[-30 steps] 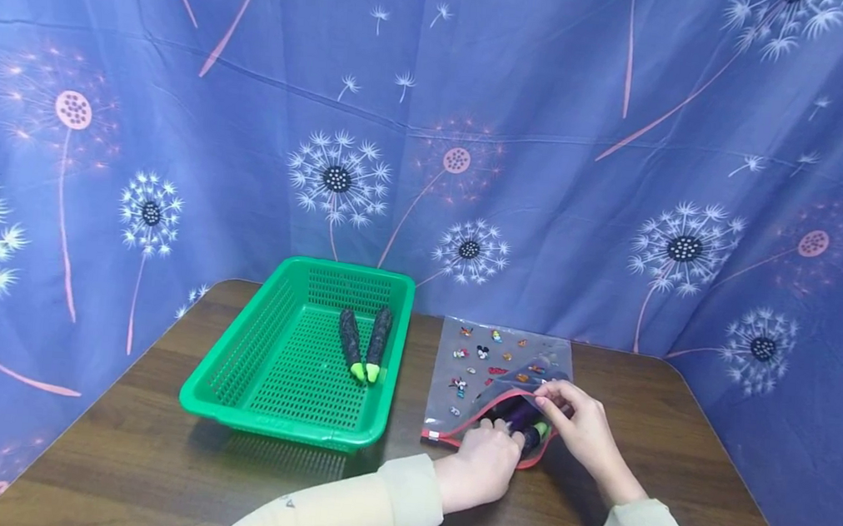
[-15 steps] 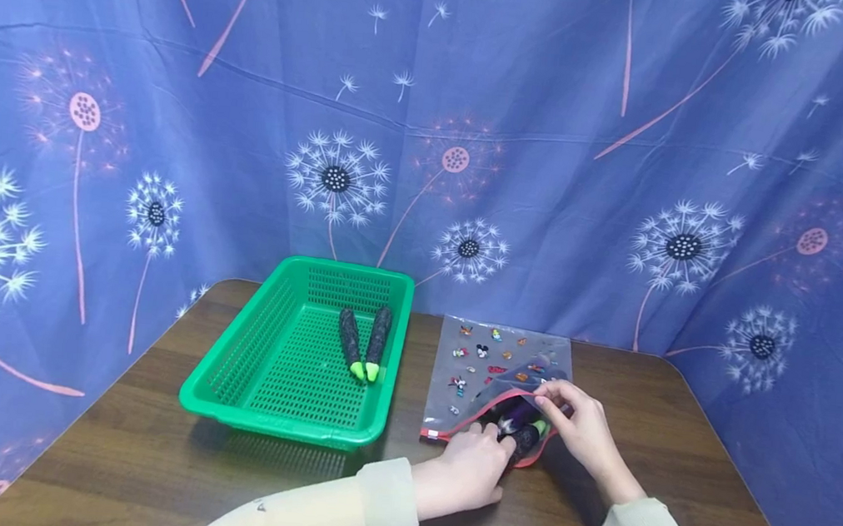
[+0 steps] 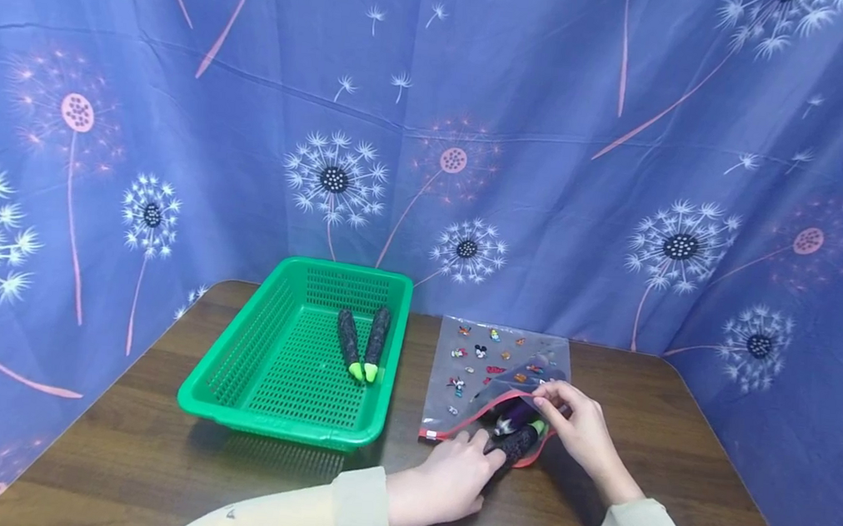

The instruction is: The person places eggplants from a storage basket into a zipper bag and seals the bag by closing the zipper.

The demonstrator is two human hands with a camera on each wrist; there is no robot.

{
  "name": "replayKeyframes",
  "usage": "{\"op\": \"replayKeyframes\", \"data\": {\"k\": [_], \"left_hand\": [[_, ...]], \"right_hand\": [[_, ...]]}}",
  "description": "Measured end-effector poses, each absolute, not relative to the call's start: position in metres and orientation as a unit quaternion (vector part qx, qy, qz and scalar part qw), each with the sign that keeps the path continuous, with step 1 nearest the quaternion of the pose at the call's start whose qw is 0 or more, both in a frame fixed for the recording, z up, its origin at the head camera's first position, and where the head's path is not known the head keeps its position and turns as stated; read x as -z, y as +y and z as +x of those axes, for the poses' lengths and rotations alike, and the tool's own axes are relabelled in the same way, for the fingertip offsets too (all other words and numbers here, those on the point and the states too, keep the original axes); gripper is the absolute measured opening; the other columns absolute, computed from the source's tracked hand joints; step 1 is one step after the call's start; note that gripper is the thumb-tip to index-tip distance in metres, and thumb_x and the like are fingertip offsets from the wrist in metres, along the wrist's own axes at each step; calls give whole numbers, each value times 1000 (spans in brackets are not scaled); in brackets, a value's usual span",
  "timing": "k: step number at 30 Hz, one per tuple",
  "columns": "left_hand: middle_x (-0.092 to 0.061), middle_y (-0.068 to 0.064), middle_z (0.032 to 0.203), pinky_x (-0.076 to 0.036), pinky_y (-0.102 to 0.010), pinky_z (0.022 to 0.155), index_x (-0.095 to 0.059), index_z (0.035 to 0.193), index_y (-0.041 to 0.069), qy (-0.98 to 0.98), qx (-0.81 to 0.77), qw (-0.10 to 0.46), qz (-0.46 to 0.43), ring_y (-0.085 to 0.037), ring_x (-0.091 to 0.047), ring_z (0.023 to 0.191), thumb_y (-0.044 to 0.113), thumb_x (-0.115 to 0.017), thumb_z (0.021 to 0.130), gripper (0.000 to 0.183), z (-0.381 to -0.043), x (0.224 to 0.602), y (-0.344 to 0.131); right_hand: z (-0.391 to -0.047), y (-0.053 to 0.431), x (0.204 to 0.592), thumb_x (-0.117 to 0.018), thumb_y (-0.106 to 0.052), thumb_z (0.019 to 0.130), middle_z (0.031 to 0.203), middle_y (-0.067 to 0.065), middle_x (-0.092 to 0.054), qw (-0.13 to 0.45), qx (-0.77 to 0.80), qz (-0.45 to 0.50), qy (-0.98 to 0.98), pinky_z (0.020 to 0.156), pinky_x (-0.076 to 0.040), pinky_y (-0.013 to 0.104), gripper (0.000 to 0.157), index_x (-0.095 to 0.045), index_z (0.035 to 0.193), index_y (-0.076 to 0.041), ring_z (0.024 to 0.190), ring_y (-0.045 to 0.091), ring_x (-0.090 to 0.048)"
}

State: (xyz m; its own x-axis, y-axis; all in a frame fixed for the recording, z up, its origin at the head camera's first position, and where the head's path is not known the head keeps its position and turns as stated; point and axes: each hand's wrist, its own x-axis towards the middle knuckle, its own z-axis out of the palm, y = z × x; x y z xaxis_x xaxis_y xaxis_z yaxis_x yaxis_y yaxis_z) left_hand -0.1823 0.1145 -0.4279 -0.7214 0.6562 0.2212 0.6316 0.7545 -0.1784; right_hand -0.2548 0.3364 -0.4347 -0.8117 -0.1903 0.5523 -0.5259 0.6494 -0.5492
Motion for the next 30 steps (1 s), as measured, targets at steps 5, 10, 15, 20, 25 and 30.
{"op": "replayKeyframes", "data": {"k": [5, 10, 15, 20, 25, 30], "left_hand": [[-55, 1, 97, -39, -24, 45, -57, 104, 27, -927, -47, 133, -348, -12, -52, 70, 45, -80, 66, 47, -178, 428, 109], [-54, 2, 96, -38, -24, 42, -57, 102, 28, -929, -40, 137, -342, -12, -52, 70, 38, -76, 74, 36, -175, 432, 109], [-53, 2, 91, -36, -23, 40, -58, 98, 28, -925, -44, 162, -342, -10, -51, 65, 31, -67, 83, 18, -174, 437, 111], [-53, 2, 90, -37, -22, 40, -59, 96, 27, -922, -47, 175, -343, -10, -51, 63, 29, -67, 84, 15, -174, 439, 112], [-54, 2, 90, -38, -22, 41, -59, 96, 27, -921, -46, 180, -343, -10, -51, 63, 29, -68, 83, 16, -174, 438, 112], [-53, 2, 90, -37, -22, 41, -59, 96, 27, -923, -44, 179, -339, -10, -51, 65, 29, -69, 82, 17, -174, 439, 113]], "right_hand": [[-254, 337, 436, -69, -5, 84, 74, -9, -62, 229, -366, 195, -881, 53, -42, 21, 15, -65, 90, -18, 57, 3, -51], [-254, 336, 436, -69, -5, 84, 74, -9, -62, 232, -366, 195, -880, 53, -43, 23, 15, -65, 90, -19, 57, 3, -51], [-254, 335, 436, -68, -6, 84, 75, -9, -62, 229, -364, 194, -882, 53, -43, 24, 15, -65, 90, -19, 57, 4, -51], [-253, 336, 436, -68, -6, 85, 75, -8, -62, 224, -365, 191, -883, 54, -43, 23, 14, -65, 91, -18, 58, 5, -52], [-253, 335, 435, -68, -7, 85, 75, -8, -62, 224, -366, 187, -884, 54, -42, 22, 14, -64, 91, -18, 58, 4, -51], [-252, 335, 434, -69, -6, 84, 76, -8, -62, 227, -363, 188, -884, 53, -42, 22, 14, -65, 91, -18, 57, 5, -51]]}}
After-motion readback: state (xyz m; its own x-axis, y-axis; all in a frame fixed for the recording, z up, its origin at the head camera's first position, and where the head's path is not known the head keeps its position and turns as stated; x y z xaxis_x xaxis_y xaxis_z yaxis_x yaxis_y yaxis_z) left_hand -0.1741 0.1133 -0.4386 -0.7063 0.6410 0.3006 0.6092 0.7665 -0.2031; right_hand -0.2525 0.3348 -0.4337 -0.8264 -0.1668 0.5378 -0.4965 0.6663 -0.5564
